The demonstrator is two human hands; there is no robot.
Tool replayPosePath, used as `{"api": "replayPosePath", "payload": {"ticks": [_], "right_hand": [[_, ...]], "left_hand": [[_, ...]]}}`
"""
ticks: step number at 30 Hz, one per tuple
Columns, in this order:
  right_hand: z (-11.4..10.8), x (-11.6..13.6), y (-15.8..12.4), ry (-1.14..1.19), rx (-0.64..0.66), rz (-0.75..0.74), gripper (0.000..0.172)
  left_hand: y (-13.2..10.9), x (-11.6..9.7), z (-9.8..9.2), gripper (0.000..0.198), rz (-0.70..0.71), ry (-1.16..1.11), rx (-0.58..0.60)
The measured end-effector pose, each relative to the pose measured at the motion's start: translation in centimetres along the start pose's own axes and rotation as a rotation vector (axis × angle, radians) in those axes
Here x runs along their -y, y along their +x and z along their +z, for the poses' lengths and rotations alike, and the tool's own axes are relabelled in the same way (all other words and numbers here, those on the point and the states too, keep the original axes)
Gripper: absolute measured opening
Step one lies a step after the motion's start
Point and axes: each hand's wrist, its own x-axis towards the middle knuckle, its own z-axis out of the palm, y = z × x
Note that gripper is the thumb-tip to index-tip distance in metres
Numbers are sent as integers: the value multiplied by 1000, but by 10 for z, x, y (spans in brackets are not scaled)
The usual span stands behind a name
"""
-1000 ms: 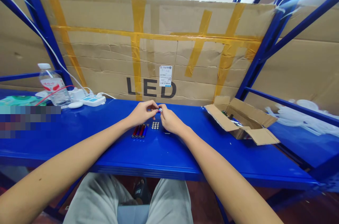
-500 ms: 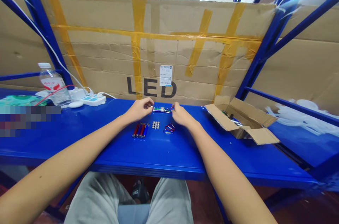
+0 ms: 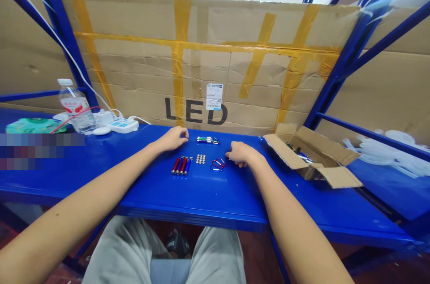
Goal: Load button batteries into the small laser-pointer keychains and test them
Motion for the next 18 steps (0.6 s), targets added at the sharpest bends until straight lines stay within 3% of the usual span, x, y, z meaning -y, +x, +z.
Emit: {"api": "replayPosePath", "payload": {"ticks": [6, 12, 18], "right_hand": [[-2, -8, 4, -40, -70, 13, 37], [-3, -11, 5, -41, -57, -17, 29], [-8, -9, 1, 20, -18, -164, 20]], "left_hand": [[-2, -1, -1, 7, -59, -23, 74], [-3, -1, -2, 6, -50, -5, 60], [-3, 4, -12, 7, -95, 66, 279]]}}
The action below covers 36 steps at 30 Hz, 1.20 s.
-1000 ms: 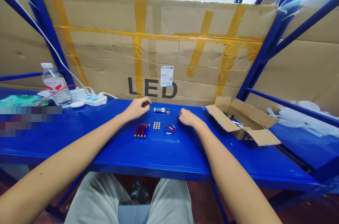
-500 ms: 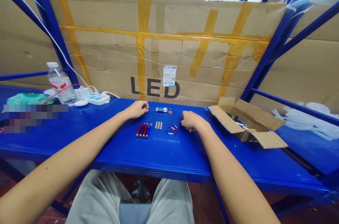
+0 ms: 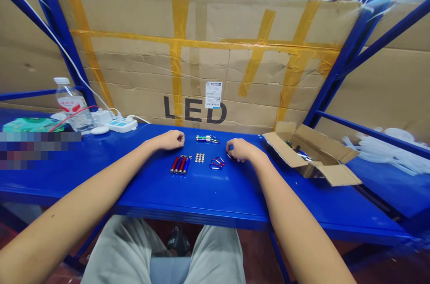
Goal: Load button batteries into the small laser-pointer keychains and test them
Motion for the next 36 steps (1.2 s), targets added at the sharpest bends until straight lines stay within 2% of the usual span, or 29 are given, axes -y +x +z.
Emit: {"api": "replayPosePath", "payload": {"ticks": [5, 14, 20, 30, 36], "right_hand": [[2, 5, -2, 7, 11, -67, 17], [5, 11, -4, -17, -34, -171, 13], [5, 10, -3, 3, -28, -200, 13], [3, 11, -5, 59, 1, -195, 11], [1, 5, -2, 129, -64, -160, 15]], "left_hand": [[-4, 5, -9, 12, 21, 40, 121], [-6, 3, -10, 14, 47, -11, 97], [-5, 6, -11, 15, 63, -112, 153], [-3, 15, -20, 16, 89, -210, 303], [-3, 17, -19, 13, 109, -258, 376]]}}
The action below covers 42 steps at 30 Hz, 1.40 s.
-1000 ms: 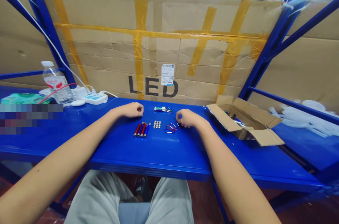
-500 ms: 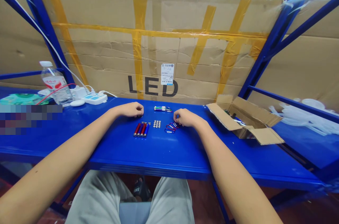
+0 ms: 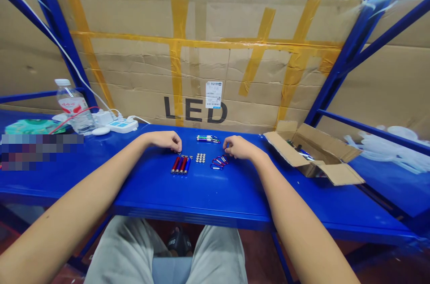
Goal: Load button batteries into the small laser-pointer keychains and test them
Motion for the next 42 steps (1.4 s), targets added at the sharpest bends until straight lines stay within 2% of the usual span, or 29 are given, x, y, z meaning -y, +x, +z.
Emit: {"api": "replayPosePath", "payload": {"ticks": [9, 26, 29, 34, 38, 40, 42], "right_hand": [[0, 1, -1, -3, 5, 1, 13], [0, -5, 2, 4, 27, 7, 14], [-2, -6, 2, 11, -1, 0, 14], [1, -6, 7, -108, -176, -94, 15], [10, -7, 19, -107, -269, -160, 23], [15, -8, 27, -103, -282, -193, 27], [19, -7, 33, -116, -280, -215, 31]], "left_hand": [[-2, -2, 3, 11, 3, -43, 56], [-5, -5, 2, 11, 28, -57, 51], [-3, -6, 3, 12, 60, -40, -56], [18, -12, 12, 16, 162, 68, -415], [42, -24, 20, 20, 315, 296, -475], [53, -31, 23, 21, 375, 386, -454], [62, -36, 25, 22, 371, 436, -421]]}}
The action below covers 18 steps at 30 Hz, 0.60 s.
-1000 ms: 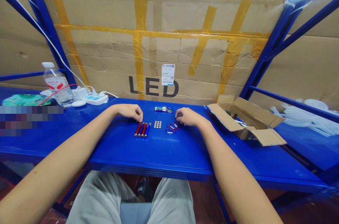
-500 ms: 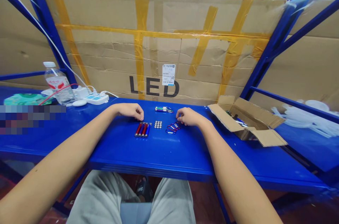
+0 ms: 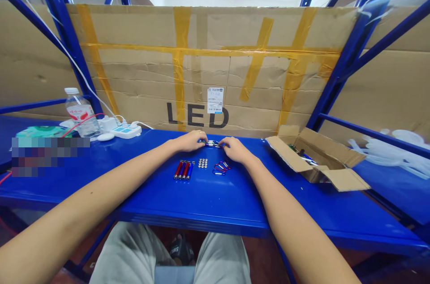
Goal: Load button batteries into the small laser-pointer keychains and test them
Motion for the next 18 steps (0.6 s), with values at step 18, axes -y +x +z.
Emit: {"api": "replayPosePath", "payload": {"ticks": [18], "right_hand": [[13, 3, 12, 17, -77, -133, 24]], "left_hand": [[16, -8, 13, 13, -99, -18, 159]]}}
